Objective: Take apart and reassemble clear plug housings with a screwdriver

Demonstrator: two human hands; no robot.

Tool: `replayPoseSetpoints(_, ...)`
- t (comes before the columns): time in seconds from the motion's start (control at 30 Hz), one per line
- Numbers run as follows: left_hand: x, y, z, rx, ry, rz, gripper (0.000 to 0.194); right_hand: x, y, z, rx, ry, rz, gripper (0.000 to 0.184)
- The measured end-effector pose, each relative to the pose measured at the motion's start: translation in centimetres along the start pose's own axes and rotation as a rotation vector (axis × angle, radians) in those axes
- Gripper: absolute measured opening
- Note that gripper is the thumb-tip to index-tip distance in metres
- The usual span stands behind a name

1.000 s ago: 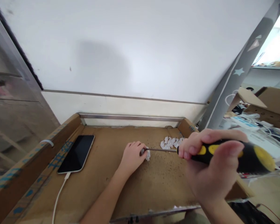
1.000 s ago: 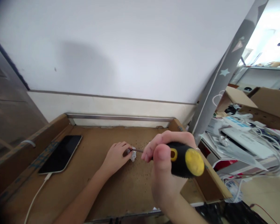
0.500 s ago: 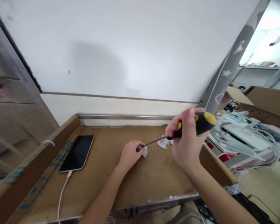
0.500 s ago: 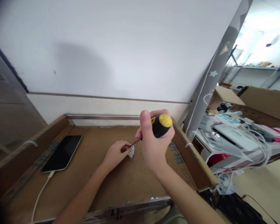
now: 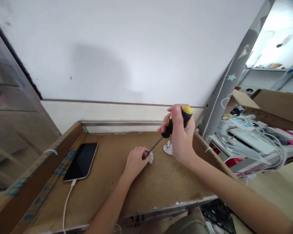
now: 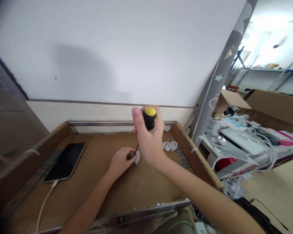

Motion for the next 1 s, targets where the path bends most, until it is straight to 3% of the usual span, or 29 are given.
replayPoseSetpoints(0.13, 0.0, 0.4, 0.5, -0.133, -0.002, -0.011, 0.034, 1.7, -0.7, 0.3, -0.046, 0.133, 0.275, 0.044)
replayPoseSetpoints(0.23, 0.1, 0.9, 0.5, -0.152, 0.034, 0.035, 0.038, 3.0, -1.8, 1.4, -0.183, 0.215, 0.459, 0.044)
replayPoseSetpoints(0.5, 0.7, 1.6, 0.5, -0.158, -0.017, 0.085, 0.035, 5.5, -3.3, 5.1, -0.800, 0.065, 0.718, 0.026)
replayPoseSetpoints(0.63, 0.7, 1.7, 0.7, -0.166, -0.041, 0.105, 0.035, 6.2, -2.4, 5.2, -0.826, 0.018, 0.872, 0.021)
replayPoseSetpoints(0.7, 0.7, 1.7, 0.7, -0.166, -0.033, 0.097, 0.034, 6.5, -2.1, 5.1, -0.746, 0.031, 0.880, 0.018)
replayPoseSetpoints(0.83, 0.8, 1.8, 0.8, -0.212, -0.020, 0.105, 0.032, 7.0, -2.2, 5.1, -0.516, 0.152, 0.736, 0.016)
replayPoseSetpoints(1.0, 0.8, 1.9, 0.9, -0.276, -0.031, 0.136, 0.034, 6.9, -2.2, 5.1, -0.440, 0.215, 0.746, 0.013)
Point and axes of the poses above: each hand's wrist, its own x-axis towards the middle knuckle, its own y-axis out of the palm, z = x × y, the point moved 4 cm from there along x, towards the middle knuckle, and after that the axes turned 10 degrees about z, right-handed, at the moved point
